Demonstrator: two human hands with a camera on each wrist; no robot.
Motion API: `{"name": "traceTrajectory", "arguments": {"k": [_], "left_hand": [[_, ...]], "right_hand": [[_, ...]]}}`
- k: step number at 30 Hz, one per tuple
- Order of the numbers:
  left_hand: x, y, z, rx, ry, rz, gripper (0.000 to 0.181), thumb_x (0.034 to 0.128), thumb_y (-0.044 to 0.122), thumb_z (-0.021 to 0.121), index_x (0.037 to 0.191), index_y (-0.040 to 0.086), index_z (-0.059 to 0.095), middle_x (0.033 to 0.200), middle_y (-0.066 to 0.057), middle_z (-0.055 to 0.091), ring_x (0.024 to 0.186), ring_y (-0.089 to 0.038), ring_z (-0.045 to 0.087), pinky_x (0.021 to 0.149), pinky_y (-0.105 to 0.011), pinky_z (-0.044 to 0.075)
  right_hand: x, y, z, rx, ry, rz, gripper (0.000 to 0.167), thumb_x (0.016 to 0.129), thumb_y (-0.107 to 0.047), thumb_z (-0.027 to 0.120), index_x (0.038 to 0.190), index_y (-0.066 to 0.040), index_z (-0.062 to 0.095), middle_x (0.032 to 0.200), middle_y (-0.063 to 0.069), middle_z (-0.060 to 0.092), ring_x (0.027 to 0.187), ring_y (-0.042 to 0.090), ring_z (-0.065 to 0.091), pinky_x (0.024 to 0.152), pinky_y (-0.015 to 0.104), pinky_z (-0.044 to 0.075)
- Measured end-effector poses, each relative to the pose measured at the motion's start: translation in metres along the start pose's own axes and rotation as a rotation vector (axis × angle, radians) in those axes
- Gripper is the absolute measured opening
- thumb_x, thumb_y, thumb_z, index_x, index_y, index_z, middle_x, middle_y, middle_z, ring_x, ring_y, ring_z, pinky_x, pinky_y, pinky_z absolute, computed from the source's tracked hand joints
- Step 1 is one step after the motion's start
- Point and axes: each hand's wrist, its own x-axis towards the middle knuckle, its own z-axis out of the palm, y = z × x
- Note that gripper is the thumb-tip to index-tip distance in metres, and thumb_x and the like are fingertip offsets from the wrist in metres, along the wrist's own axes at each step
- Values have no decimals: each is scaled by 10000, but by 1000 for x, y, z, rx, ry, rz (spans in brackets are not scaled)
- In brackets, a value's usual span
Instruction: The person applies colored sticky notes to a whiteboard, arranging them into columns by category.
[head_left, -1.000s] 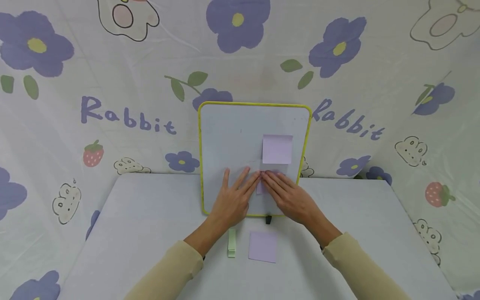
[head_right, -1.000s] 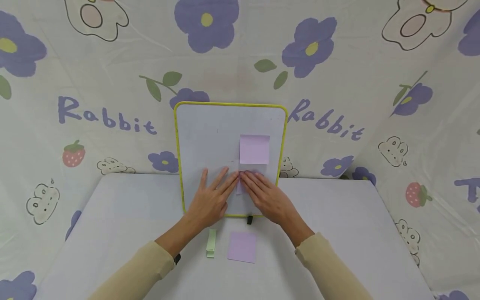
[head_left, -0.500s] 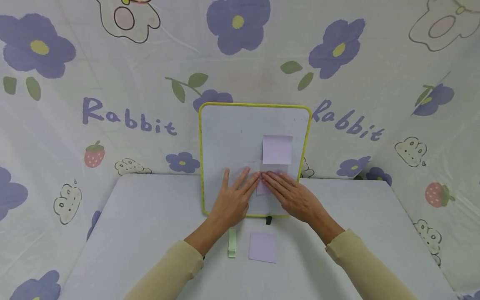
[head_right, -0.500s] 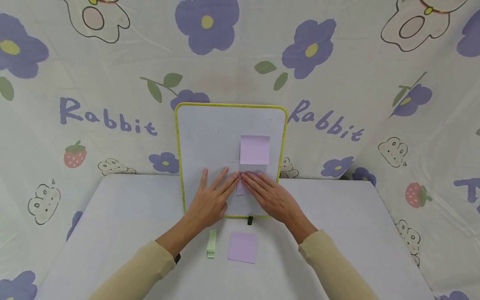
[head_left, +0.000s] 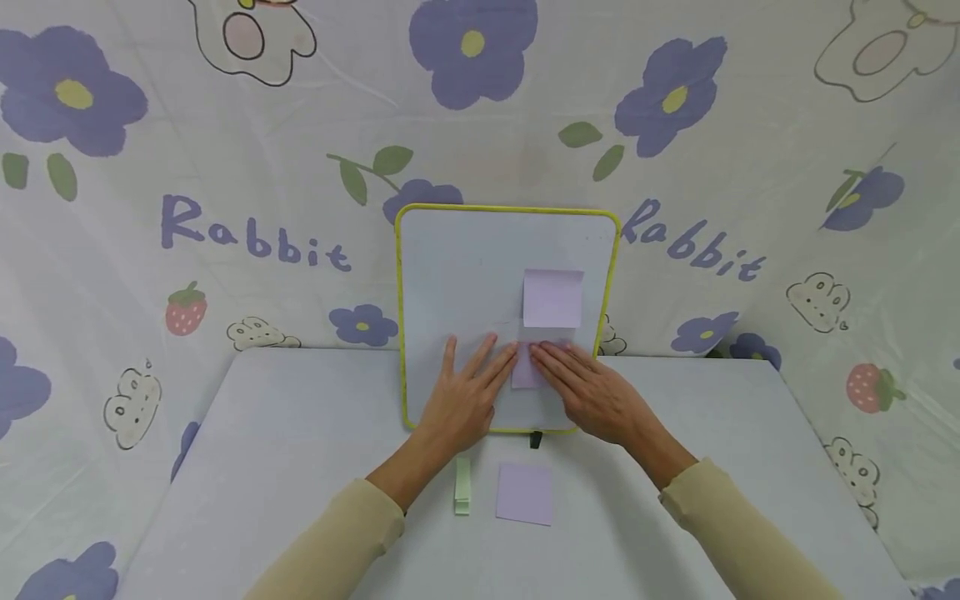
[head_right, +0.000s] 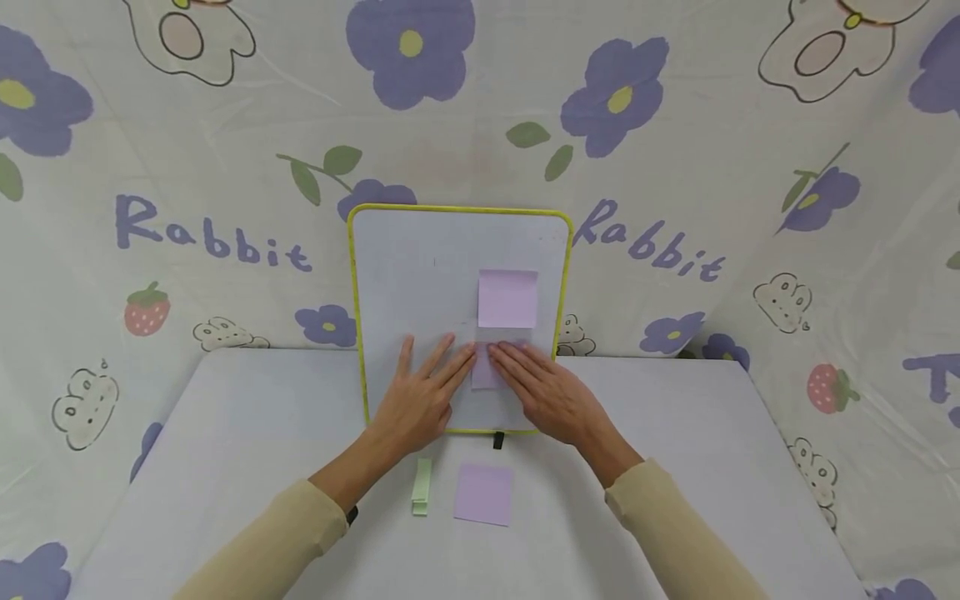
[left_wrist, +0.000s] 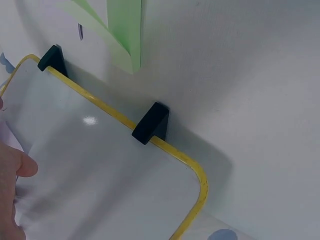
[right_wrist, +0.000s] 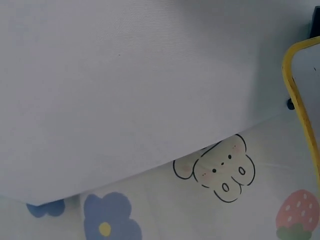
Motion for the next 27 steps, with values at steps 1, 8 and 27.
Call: {"name": "traceTrajectory", "arguments": {"k": [1,8,27], "left_hand": [[0,0,0,1,-3,0,774,891,325,649,1571,167,315,1641,46,232,1513,-233,181,1125,-668,185],[1,-1,1,30,-13,11,784,893,353,650,1575,173,307,1647,51,211,1517,-234,164,1124,-668,186],[0,-2,1,43,8,13,770,893,367,651,1569,185,329,1640,55,236,1513,-231,178,1121,-665,202]], "right_hand": [[-1,1,-1,3,0,0,573,967,-124,267,1503,53,361,1600,159,307,1481,298,271,1199,432,197],[-11,6,-1,24,11,8,589,934,-124,314,1489,62,383,1589,172,324,1473,308,288,1185,445,239],[-25,10,0,55,38,32,576,983,-169,232,1482,69,392,1582,187,329,1468,322,296,1189,452,225]]}}
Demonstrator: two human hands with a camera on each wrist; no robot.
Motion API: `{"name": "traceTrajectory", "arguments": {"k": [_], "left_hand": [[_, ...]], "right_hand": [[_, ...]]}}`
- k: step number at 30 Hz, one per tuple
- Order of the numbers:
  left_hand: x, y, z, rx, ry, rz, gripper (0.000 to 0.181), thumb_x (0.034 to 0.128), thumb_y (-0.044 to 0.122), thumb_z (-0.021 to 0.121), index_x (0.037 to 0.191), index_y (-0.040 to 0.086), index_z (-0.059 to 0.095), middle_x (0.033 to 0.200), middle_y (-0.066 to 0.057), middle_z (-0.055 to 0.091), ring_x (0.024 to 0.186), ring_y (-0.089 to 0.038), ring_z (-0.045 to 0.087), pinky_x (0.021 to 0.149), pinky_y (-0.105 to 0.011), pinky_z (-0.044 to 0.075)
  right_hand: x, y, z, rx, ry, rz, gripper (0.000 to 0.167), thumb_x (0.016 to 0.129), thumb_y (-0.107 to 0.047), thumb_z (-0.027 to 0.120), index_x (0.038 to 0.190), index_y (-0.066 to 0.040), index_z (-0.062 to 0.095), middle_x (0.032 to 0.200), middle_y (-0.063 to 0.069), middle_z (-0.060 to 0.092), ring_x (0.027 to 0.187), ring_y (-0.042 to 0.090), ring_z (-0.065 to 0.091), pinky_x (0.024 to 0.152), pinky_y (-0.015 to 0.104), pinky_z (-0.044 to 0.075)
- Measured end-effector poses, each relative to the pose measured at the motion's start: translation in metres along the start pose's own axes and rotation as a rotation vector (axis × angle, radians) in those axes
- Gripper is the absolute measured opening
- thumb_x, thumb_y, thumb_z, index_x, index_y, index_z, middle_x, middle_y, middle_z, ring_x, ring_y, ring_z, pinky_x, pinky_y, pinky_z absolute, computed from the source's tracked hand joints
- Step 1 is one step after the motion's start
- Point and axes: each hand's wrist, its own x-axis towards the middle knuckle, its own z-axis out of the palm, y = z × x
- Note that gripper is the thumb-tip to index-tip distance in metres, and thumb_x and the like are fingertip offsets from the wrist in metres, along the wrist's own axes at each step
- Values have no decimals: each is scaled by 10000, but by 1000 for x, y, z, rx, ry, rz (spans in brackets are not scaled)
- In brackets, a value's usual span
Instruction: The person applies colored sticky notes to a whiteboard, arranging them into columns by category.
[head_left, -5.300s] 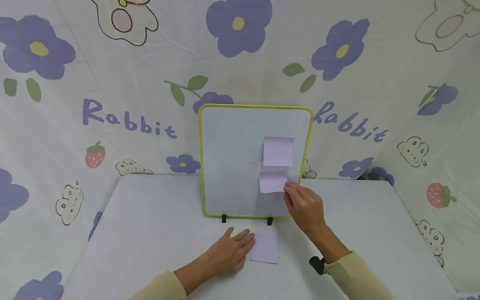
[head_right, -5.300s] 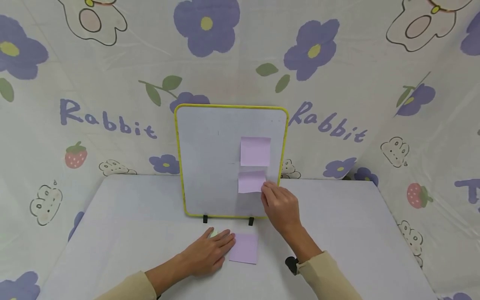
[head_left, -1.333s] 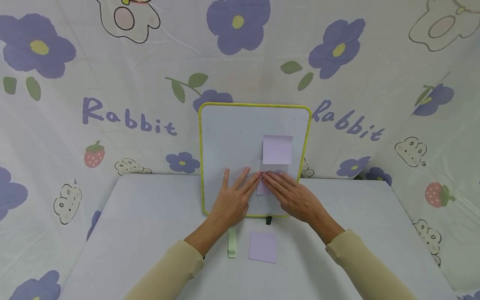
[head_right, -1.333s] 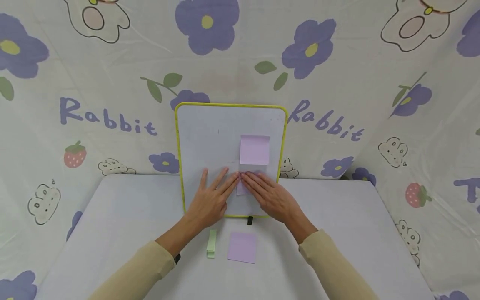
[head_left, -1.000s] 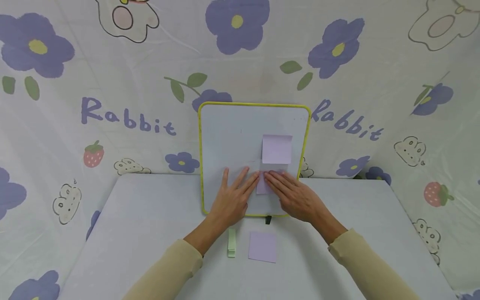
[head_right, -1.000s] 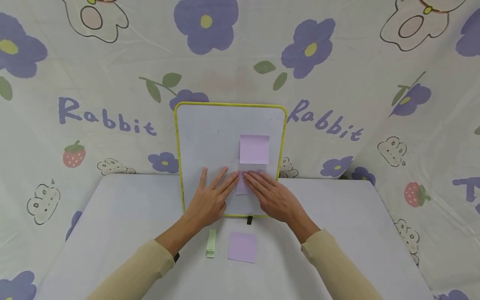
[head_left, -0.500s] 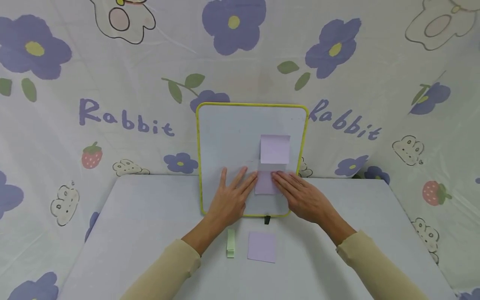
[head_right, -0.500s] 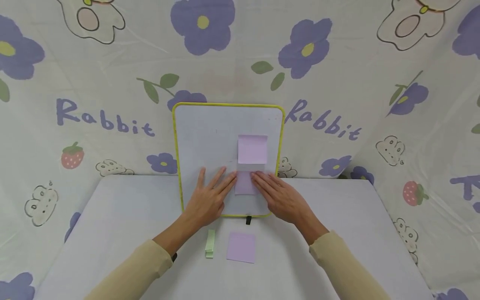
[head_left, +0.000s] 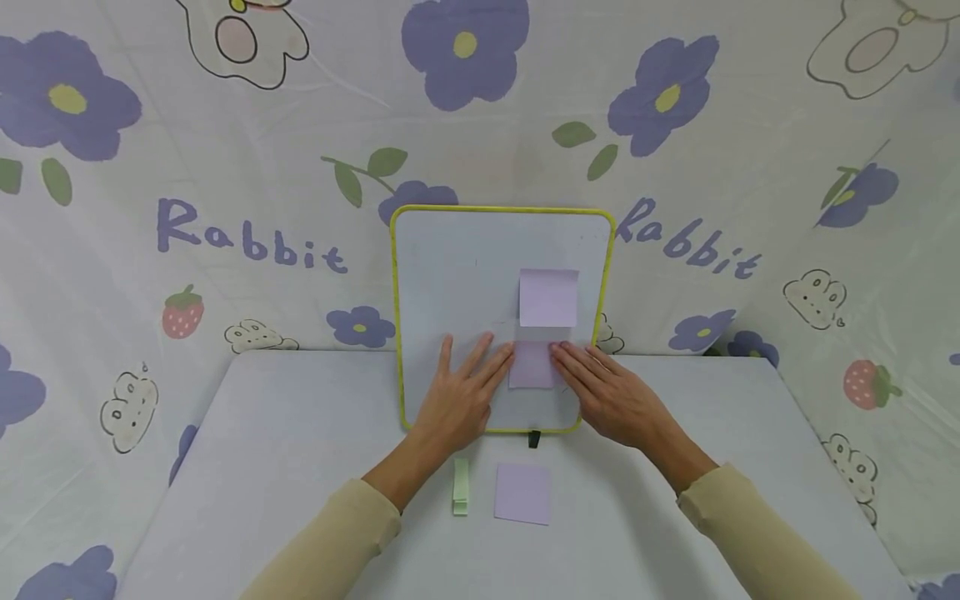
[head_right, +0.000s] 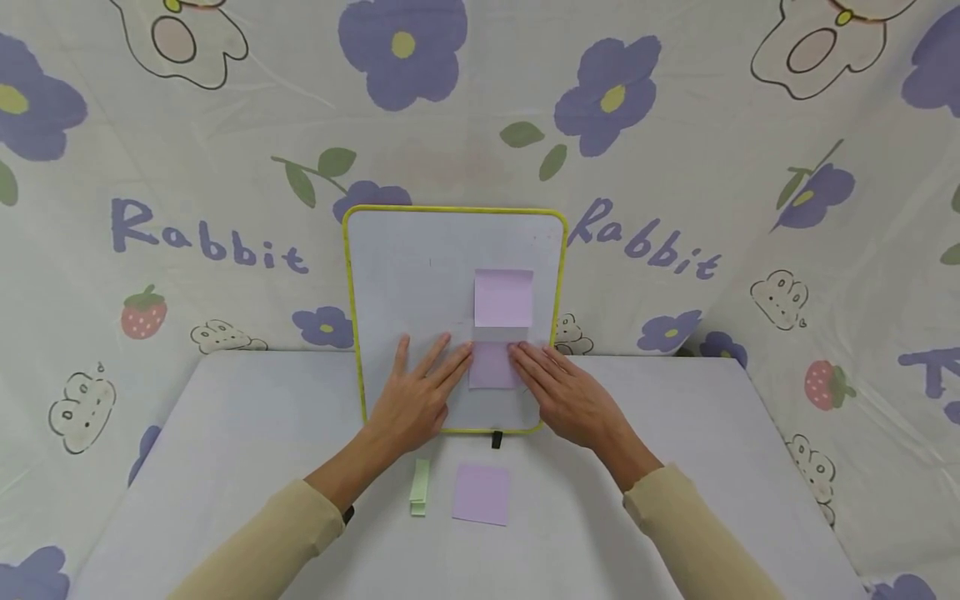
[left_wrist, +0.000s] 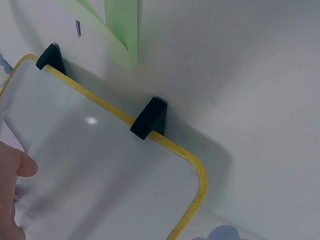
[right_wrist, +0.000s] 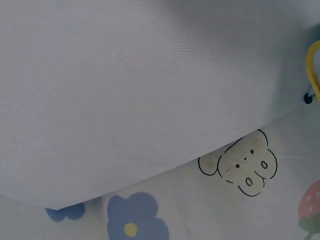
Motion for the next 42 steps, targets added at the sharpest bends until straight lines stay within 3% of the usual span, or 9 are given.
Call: {"name": "traceTrajectory", "arguments": {"k": [10,17,27,37,42], "left_hand": [[-1,2,-1,-6,-2,-4,790,875,373,675,1563,173,344,1637,45,248,1511,-231,186,1122,-660,205],[-1,5,-3,8,-42,5,831,875,425,679,1571,155,315,1645,20,223,1520,-237,147,1128,-665,181],[-5,2,-12,20,-50,25,759,914,401,611,1567,141,325,1647,3,216,1519,-226,158,1111,-668,227],[-40,-5,-12,-209,55,48,629,914,261,628,1492,80,460,1590,-38,357,1483,-247,278,1068,-665,305],[-63,-9,-10,-271,45,78,610,907,235,632,1476,74,483,1574,-49,387,1472,-265,301,1057,-658,328]], "right_hand": [[0,-3,1,-2,-14,21,623,911,-150,482,1488,64,383,1593,181,311,1481,311,269,1189,450,225],[3,-12,-4,-14,-35,71,732,848,-173,666,1481,70,392,1583,188,328,1469,324,292,1174,464,259],[16,-33,-18,8,-31,184,698,836,-178,684,1450,61,452,1547,209,382,1444,345,339,1165,493,269],[20,-69,-20,191,108,233,646,830,-177,698,1387,89,509,1466,239,477,1371,357,449,1090,541,370],[22,-90,-17,278,122,279,633,842,-185,692,1394,66,512,1454,213,500,1357,329,473,1083,522,387]]}}
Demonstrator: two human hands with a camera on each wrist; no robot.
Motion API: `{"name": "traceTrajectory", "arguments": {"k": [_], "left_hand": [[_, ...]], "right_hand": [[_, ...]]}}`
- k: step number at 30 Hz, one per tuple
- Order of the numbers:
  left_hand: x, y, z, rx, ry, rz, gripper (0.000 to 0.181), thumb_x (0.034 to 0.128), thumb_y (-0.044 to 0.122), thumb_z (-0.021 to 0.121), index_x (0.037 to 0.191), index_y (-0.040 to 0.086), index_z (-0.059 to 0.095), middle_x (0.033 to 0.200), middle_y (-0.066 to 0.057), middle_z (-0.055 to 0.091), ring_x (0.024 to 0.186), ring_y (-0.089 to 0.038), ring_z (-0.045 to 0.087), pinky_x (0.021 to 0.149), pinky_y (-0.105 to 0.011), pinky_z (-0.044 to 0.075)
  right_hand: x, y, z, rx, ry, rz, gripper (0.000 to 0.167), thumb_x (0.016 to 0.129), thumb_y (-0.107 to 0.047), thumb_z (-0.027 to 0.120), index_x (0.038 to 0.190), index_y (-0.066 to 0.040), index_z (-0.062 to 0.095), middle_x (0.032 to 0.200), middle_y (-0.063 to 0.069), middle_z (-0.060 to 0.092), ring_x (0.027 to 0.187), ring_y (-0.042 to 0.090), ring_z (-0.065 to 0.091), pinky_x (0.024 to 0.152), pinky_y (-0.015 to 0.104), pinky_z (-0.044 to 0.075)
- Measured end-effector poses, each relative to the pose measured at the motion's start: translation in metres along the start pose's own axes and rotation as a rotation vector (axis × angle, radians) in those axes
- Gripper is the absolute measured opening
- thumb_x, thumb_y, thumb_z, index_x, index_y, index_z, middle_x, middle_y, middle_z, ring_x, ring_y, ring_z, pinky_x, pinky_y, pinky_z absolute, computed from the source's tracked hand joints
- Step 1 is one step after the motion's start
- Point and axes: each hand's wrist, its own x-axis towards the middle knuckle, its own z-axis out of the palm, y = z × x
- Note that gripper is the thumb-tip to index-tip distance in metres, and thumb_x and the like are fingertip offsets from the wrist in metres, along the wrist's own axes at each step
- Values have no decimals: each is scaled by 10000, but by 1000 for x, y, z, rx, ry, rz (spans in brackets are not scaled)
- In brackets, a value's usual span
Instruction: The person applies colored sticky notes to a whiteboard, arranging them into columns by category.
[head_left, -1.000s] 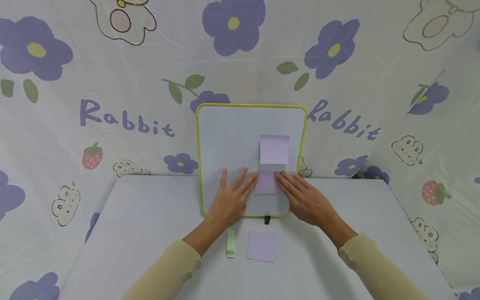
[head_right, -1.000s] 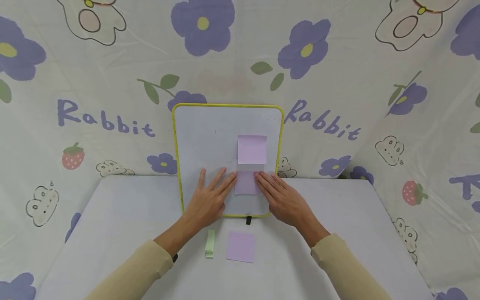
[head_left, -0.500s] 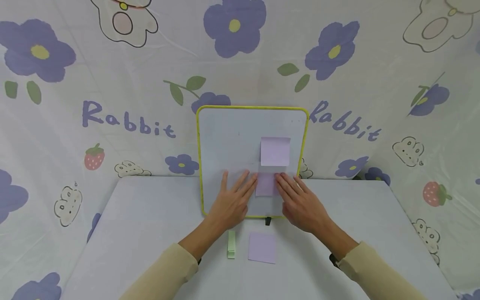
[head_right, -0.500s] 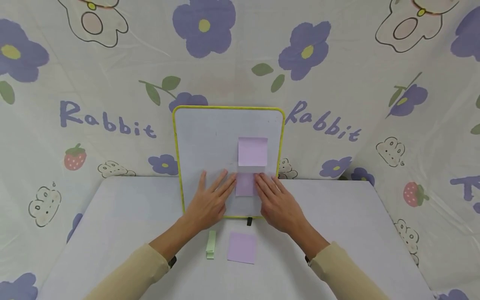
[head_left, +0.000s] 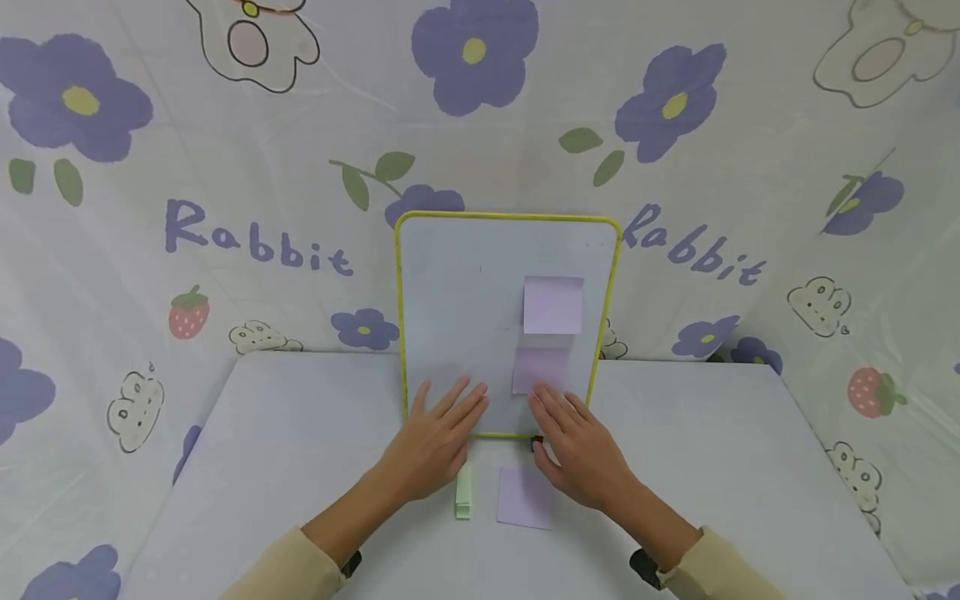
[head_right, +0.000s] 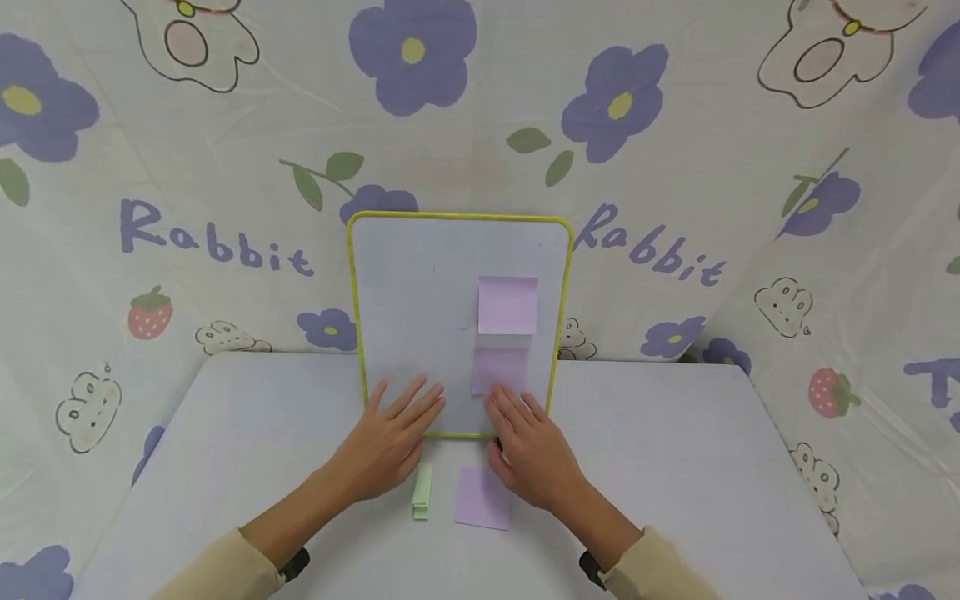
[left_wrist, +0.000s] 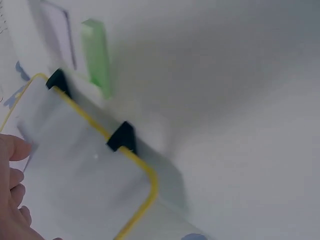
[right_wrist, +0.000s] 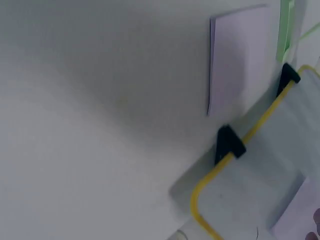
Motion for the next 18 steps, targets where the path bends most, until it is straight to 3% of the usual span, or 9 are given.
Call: {"name": "traceTrajectory", "arguments": {"k": [3,6,11,18], "left_hand": [[-17,-1,2,-15,-41,16,615,896,228,646,1473,82,490,1569,-52,395,1466,-269,315,1054,-657,336],[-33,-1,2,-24,-98,30,606,909,239,647,1475,93,489,1571,-49,393,1463,-258,321,1060,-637,347],[-58,4,7,-114,-182,51,578,945,225,628,1491,120,470,1562,-28,411,1456,-229,339,1068,-573,377],[-77,9,16,-171,-207,102,558,929,211,629,1462,105,507,1525,-37,463,1421,-219,400,1032,-546,425]], "right_hand": [[-3,-13,3,74,-13,46,640,840,-185,716,1405,36,511,1459,195,501,1332,311,501,1068,517,405],[-4,-26,5,193,-57,144,647,844,-196,751,1415,-2,518,1475,158,498,1295,302,535,1055,507,422],[-6,-47,11,391,-147,277,644,864,-232,768,1432,-46,526,1480,104,508,1270,304,554,1014,488,461],[-8,-65,22,553,-272,288,514,886,-249,752,1349,-80,607,1408,75,582,1288,264,549,1026,476,452]]}}
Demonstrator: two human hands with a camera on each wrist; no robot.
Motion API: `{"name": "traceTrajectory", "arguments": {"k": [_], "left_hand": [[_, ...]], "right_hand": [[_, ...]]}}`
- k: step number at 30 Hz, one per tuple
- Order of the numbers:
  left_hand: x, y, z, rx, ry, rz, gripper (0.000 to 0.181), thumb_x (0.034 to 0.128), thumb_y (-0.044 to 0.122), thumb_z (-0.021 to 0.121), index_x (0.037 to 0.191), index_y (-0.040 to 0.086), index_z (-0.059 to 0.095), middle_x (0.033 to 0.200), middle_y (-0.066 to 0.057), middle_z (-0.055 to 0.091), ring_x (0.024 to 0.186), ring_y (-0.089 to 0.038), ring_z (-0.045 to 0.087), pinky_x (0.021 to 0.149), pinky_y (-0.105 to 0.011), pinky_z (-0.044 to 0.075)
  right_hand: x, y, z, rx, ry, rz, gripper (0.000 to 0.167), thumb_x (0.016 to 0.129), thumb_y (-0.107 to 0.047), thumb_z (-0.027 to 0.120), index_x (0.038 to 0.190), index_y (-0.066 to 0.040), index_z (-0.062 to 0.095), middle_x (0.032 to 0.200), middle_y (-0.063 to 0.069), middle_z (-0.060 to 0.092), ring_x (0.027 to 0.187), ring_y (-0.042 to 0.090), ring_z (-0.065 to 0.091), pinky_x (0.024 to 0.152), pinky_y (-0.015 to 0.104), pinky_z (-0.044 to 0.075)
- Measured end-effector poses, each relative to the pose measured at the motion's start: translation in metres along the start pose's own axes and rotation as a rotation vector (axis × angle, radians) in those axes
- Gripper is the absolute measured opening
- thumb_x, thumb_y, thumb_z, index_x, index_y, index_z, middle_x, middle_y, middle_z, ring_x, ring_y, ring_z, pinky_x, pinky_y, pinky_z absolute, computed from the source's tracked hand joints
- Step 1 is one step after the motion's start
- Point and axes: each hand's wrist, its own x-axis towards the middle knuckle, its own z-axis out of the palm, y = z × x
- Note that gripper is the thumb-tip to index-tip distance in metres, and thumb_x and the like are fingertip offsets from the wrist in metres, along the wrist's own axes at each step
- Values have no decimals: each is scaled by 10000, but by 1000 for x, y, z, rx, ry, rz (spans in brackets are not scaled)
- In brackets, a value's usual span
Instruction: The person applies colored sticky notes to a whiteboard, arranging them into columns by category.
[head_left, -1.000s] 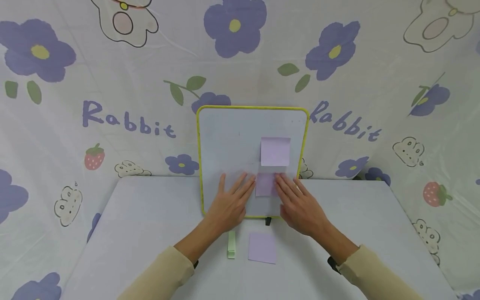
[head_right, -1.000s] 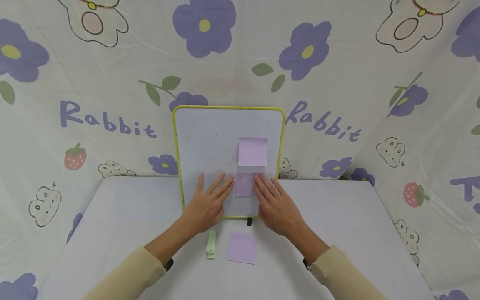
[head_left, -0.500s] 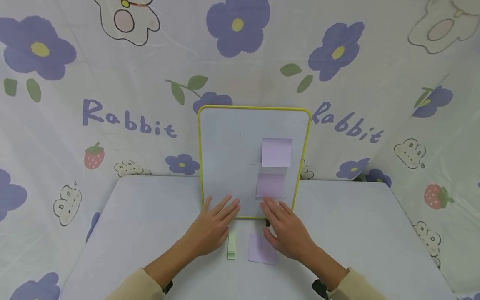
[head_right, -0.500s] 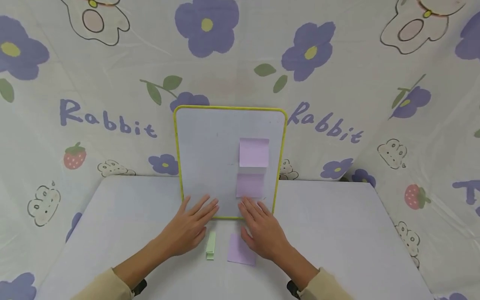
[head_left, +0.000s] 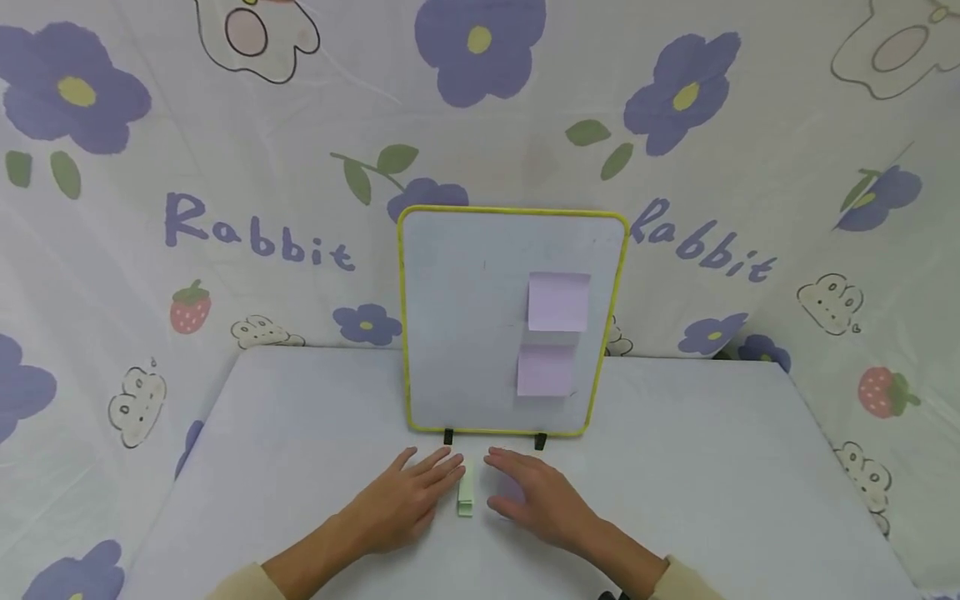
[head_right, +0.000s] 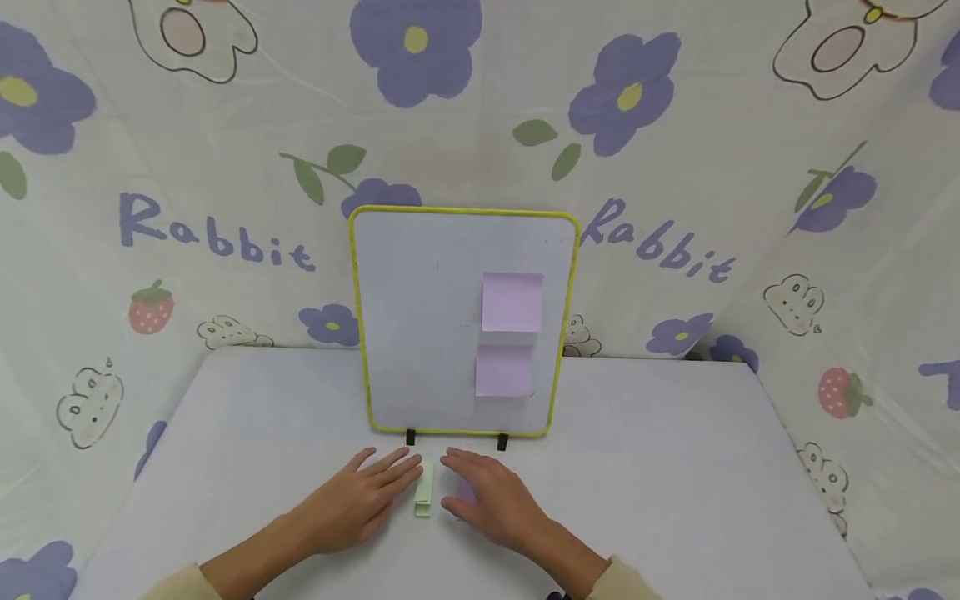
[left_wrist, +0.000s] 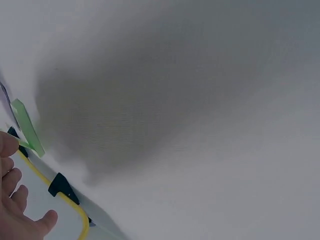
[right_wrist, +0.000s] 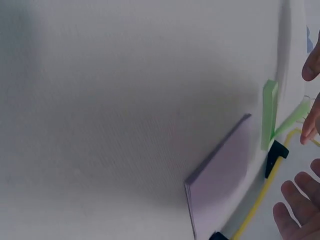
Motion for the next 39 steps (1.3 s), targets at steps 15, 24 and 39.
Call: {"name": "traceTrajectory", "arguments": {"k": [15,24,39], "left_hand": [[-16,1,13,-47,-67,40,540,932,217,612,1445,74,523,1484,-43,512,1364,-217,477,989,-493,462],[-17,5,21,-6,-47,84,539,928,238,601,1444,98,530,1473,-12,524,1341,-202,500,957,-454,473],[-17,7,19,3,-34,86,538,931,234,609,1444,92,530,1480,-22,515,1334,-201,508,926,-433,484]], "right_hand": [[4,-5,29,14,57,-27,396,860,-255,778,1211,-97,683,1268,66,664,1193,214,617,975,425,497],[9,-7,36,-26,69,-52,359,862,-246,777,1180,-103,689,1214,37,667,1140,203,634,941,400,518],[13,-10,38,-5,100,-47,256,888,-194,740,1122,-97,704,1136,11,682,1082,173,649,911,379,530]]}}
